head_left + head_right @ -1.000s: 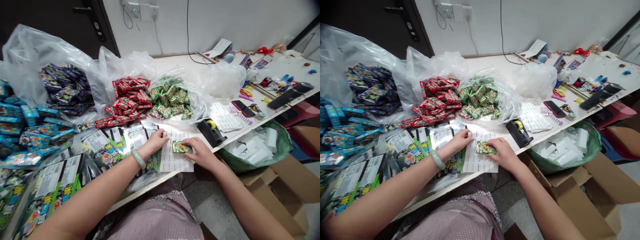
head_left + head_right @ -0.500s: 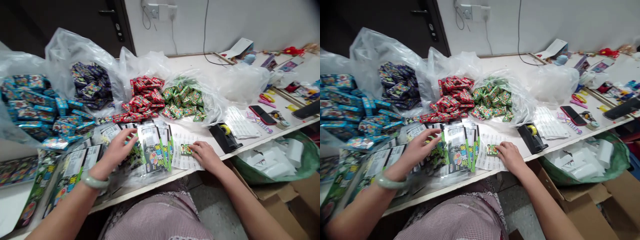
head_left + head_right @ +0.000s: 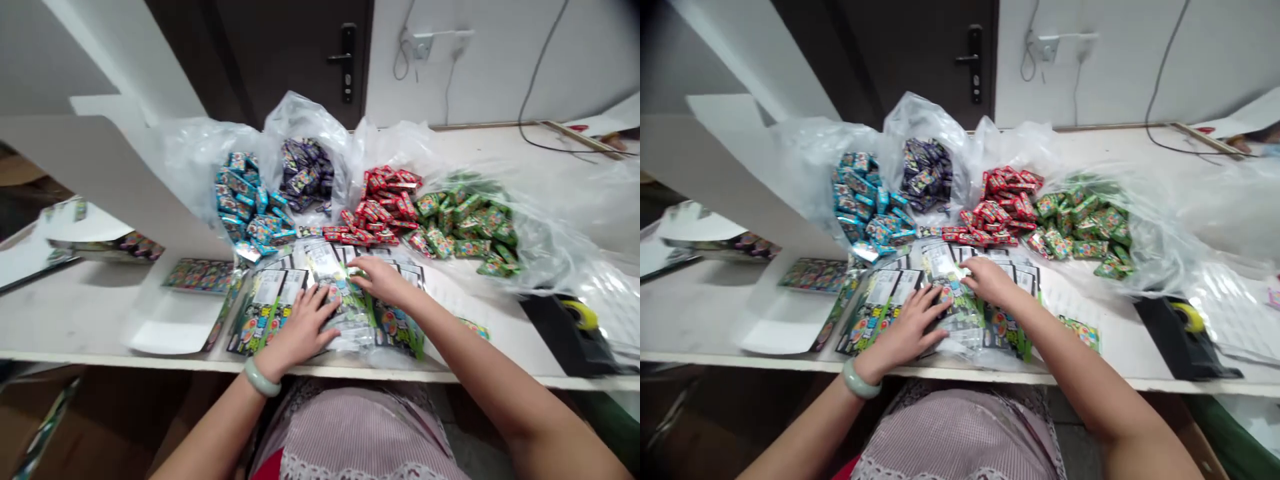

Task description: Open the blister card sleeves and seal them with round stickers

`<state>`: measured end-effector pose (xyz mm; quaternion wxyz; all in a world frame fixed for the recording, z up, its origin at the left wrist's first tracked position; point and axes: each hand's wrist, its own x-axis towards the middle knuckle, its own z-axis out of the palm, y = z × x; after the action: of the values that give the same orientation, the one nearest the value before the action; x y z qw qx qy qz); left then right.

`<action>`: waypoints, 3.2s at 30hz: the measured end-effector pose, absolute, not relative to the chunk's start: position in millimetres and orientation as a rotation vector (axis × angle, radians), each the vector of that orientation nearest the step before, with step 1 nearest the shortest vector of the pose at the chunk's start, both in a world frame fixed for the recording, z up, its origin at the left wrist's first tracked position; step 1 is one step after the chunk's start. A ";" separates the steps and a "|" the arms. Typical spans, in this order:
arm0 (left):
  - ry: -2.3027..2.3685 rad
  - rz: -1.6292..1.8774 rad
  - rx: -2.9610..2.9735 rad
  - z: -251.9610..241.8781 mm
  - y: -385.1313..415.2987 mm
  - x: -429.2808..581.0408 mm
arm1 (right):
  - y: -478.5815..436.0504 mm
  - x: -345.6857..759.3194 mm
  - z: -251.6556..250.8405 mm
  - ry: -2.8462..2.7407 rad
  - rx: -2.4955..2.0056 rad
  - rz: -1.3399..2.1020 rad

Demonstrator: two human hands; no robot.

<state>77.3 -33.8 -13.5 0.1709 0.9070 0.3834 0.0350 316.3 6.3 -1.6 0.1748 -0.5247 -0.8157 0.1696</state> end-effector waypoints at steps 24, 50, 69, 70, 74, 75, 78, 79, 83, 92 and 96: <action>0.853 0.238 2.410 -27.0 -35.6 48.5 | 88.6 240.5 12.5 -2.658 -1.686 0.490; 0.883 0.716 3.006 38.1 -13.3 74.5 | -30.1 311.1 55.3 -1.520 -0.890 1.669; 1.263 0.939 1.695 31.6 1.9 98.8 | -60.9 282.7 26.5 -1.051 -0.931 1.479; 1.220 0.905 1.511 32.3 -0.2 106.1 | -58.8 281.8 21.2 -0.996 -0.959 1.480; 1.021 0.800 1.070 34.5 -9.7 115.0 | -51.8 287.9 11.9 -0.882 -1.041 1.366; 0.997 0.783 1.074 33.4 -13.1 112.2 | -51.5 289.7 10.6 -0.871 -1.048 1.340; 0.948 0.736 1.048 23.9 -26.8 98.4 | -54.7 290.1 5.5 -0.893 -1.087 1.373; 0.923 0.720 0.992 19.1 -32.0 93.8 | -56.8 288.7 3.5 -0.919 -1.099 1.417; 0.838 0.680 0.819 4.8 -44.6 84.7 | -65.4 281.7 -2.7 -1.008 -1.146 1.438; 0.853 1.018 0.746 20.8 -14.4 107.2 | -85.0 279.6 -7.4 -1.314 -1.335 1.434; 0.858 1.064 0.740 8.0 -26.9 111.9 | -82.9 294.2 9.7 -1.234 -1.198 1.487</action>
<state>111.9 -26.9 8.0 0.7127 0.3340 0.3872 0.4801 294.2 -82.9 9.7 0.4206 -0.4780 -0.4926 0.5933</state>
